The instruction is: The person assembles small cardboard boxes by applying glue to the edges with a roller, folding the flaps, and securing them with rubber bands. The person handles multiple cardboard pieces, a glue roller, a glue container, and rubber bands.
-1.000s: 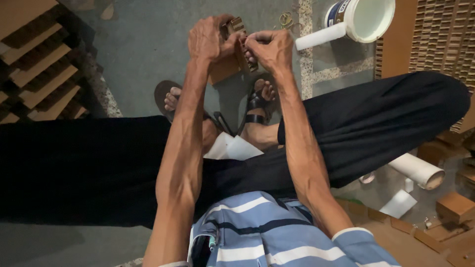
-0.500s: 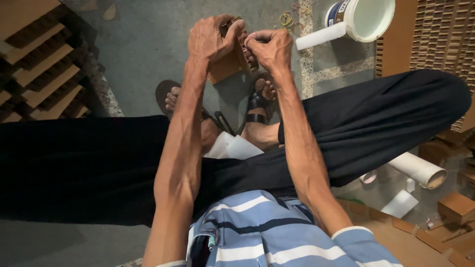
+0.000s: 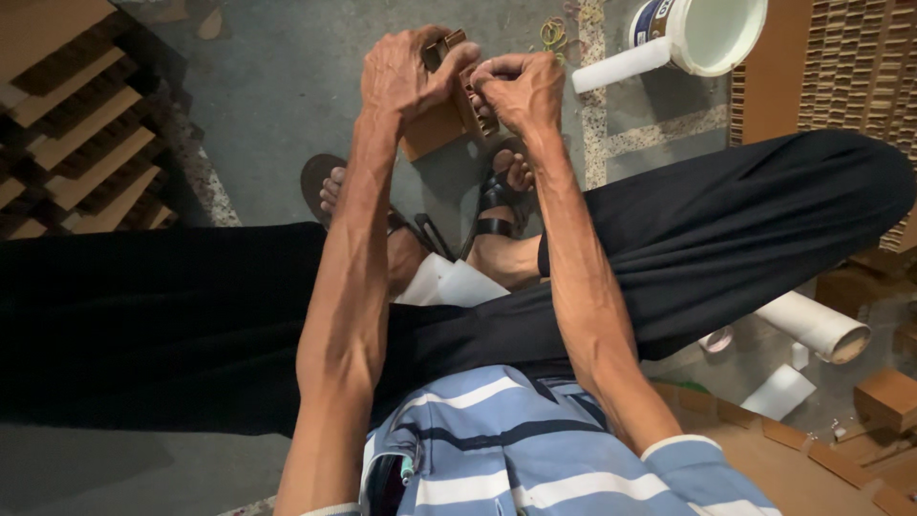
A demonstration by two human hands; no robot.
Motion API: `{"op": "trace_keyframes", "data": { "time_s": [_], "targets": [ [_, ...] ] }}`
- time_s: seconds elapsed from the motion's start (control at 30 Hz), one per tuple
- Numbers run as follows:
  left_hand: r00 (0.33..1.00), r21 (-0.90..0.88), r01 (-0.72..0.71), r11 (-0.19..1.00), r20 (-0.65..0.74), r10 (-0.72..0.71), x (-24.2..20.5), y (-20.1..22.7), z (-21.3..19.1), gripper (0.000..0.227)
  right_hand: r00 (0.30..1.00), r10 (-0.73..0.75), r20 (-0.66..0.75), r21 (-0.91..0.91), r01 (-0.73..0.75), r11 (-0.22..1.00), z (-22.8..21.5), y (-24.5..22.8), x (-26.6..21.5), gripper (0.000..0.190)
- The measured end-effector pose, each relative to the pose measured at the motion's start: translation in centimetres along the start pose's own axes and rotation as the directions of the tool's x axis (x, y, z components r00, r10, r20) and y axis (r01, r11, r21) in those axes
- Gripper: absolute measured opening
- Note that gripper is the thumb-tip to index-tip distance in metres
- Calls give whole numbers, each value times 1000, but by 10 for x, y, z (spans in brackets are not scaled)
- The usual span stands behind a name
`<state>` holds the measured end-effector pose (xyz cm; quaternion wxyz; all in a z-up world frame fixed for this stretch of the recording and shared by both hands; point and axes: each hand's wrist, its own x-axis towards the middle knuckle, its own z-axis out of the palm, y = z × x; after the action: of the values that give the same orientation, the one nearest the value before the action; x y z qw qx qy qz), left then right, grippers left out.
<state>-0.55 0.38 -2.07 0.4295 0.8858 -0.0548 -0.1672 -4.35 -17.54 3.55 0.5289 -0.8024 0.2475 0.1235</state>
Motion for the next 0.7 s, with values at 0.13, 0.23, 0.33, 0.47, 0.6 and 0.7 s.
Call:
{"op": "trace_keyframes", "data": {
  "time_s": [0.13,0.23,0.33,0.47,0.6,0.7],
  "targets": [
    [991,42,-127,991,-38,129,4,-6,3,65,998,-56,-24,-66,54,996,-1,0,1,13],
    [986,63,-154,986,-59,158,5,-12,8,58,1000,1,-4,30,-1,1000,0,1,2,11],
    [989,98,-136,986,-50,142,7,-16,13,55,999,-7,34,10,7,1000,-2,2,1,11],
    [994,100,-101,990,-28,104,8,-17,18,52,990,56,132,-87,-44,995,-15,2,-6,16],
    [974,228,-176,958,-101,203,6,-20,19,51,965,125,229,-37,-120,992,-29,1,-15,15],
    [968,179,-185,966,-139,211,5,-26,27,47,964,-158,214,431,52,901,-22,5,-12,13]
  ]
}}
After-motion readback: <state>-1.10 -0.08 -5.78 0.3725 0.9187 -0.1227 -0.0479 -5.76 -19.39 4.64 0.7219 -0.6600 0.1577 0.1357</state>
